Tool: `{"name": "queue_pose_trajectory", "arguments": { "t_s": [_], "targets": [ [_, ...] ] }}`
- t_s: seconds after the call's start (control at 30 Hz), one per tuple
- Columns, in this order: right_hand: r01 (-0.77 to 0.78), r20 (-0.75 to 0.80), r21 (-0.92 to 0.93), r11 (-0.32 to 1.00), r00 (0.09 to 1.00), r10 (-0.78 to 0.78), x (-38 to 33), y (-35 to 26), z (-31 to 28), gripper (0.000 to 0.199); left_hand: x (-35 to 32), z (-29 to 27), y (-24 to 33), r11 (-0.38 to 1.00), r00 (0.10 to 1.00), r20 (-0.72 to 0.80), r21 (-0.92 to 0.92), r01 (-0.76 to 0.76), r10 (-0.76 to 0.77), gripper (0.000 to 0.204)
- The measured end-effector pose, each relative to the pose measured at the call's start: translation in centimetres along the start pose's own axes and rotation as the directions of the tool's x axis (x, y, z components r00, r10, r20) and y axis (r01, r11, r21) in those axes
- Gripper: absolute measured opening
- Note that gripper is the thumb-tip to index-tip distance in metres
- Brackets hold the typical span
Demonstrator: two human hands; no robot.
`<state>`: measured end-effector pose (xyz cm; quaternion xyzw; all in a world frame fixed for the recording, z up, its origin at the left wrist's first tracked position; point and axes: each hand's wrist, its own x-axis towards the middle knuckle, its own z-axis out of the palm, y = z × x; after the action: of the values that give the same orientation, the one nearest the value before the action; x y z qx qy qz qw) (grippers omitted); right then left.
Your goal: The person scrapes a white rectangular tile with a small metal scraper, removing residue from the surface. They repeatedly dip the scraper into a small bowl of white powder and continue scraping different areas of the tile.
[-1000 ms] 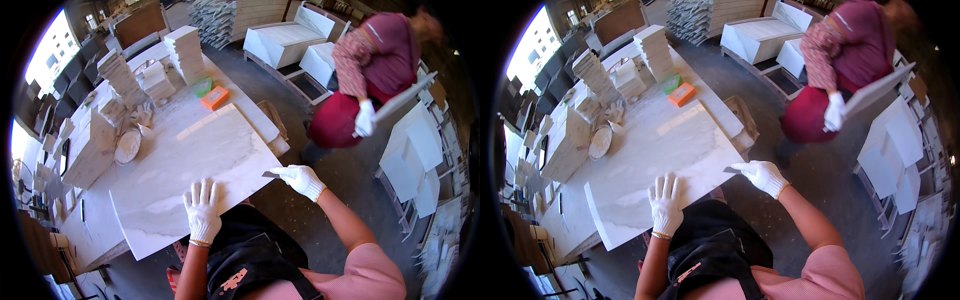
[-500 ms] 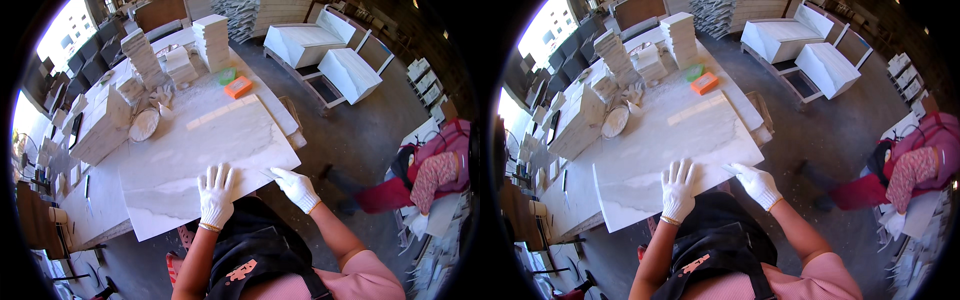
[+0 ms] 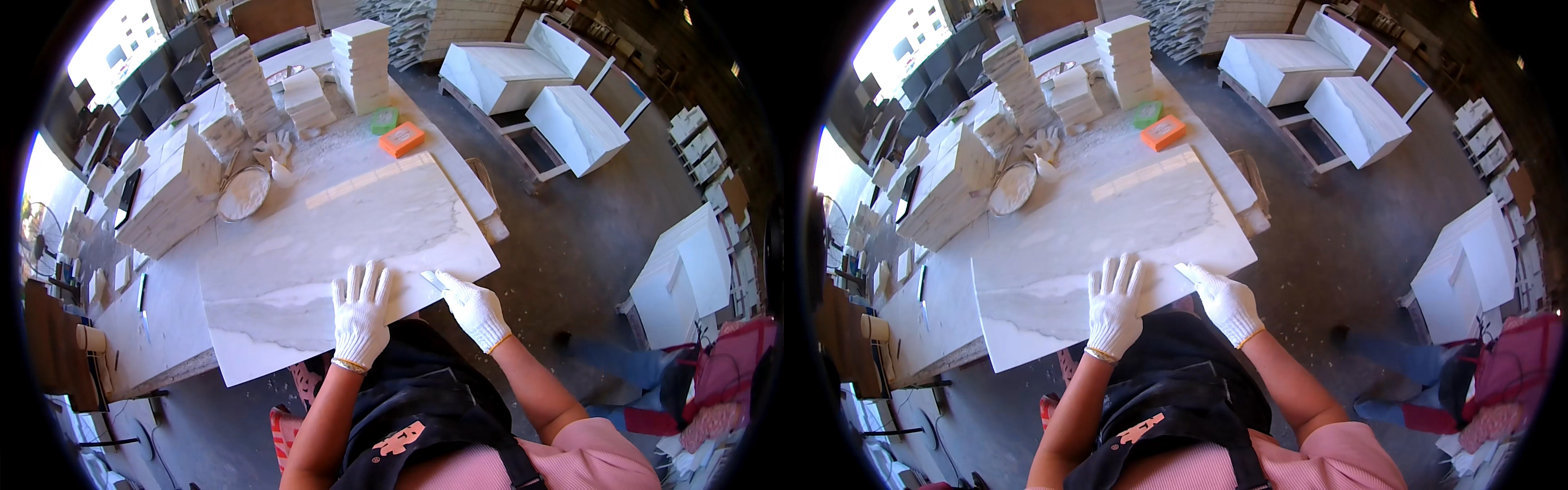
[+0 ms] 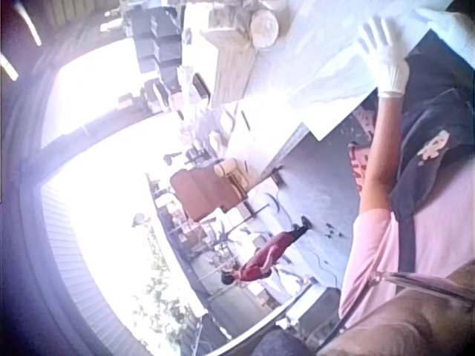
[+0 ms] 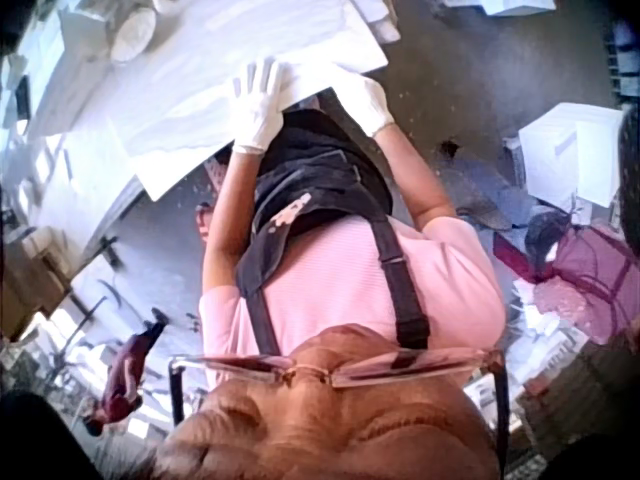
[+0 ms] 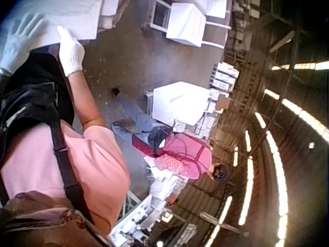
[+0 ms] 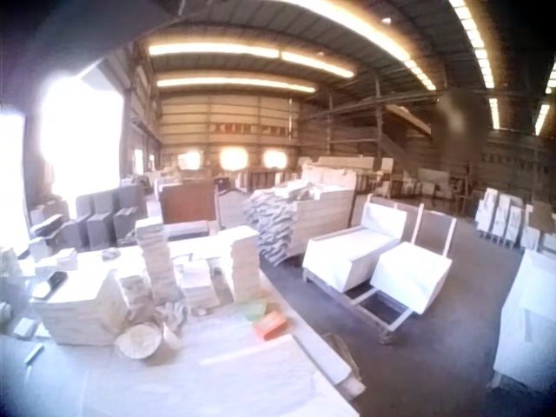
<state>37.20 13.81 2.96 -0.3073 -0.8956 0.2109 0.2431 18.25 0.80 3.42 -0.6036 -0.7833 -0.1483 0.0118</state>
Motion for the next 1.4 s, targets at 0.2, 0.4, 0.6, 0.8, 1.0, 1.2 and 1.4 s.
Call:
{"name": "queue_pose_trajectory", "arguments": {
  "t_s": [0.2, 0.4, 0.6, 0.8, 1.0, 1.2, 1.4],
  "targets": [
    [-0.011, 0.016, 0.012, 1.000, 1.000, 0.011, -0.8, 0.1, 0.5, 0.032, 0.1, 0.0, 0.1, 1.000, 1.000, 0.006, 0.031, 0.000, 0.000, 0.079],
    [-0.100, 0.182, 0.001, 0.995, 0.978, 0.098, -1.6, -1.7, -1.2, 0.033, -0.5, 0.4, -0.3, 0.999, 1.000, 0.008, 0.039, 0.007, -0.008, 0.074],
    [-0.202, 0.121, 0.186, 0.962, 0.976, 0.182, -1.2, -1.1, -1.8, 0.034, -0.4, 0.6, -0.2, 0.998, 1.000, 0.015, 0.060, 0.002, -0.003, 0.074],
    [-0.191, 0.185, 0.047, 0.980, 0.966, 0.180, -0.4, -1.9, -1.0, 0.030, 0.6, 1.1, 0.0, 0.999, 1.000, -0.004, 0.047, -0.011, 0.011, 0.075],
    [-0.317, 0.225, 0.350, 0.882, 0.942, 0.249, -0.4, -2.6, 1.5, 0.030, -1.8, -0.1, -2.2, 0.985, 0.983, -0.181, -0.175, -0.006, -0.026, 0.070],
    [-0.414, 0.332, 0.412, 0.812, 0.898, 0.290, -2.8, 2.0, 4.4, 0.042, -1.1, 4.1, -0.5, 0.994, 0.977, -0.213, -0.106, -0.036, 0.013, 0.070],
    [-0.721, 0.674, 0.662, 0.205, 0.692, 0.259, 0.5, 2.1, 1.1, 0.060, 0.8, 11.7, -0.6, 0.990, 0.929, -0.356, -0.129, 0.053, -0.096, 0.058]
  ]
}}
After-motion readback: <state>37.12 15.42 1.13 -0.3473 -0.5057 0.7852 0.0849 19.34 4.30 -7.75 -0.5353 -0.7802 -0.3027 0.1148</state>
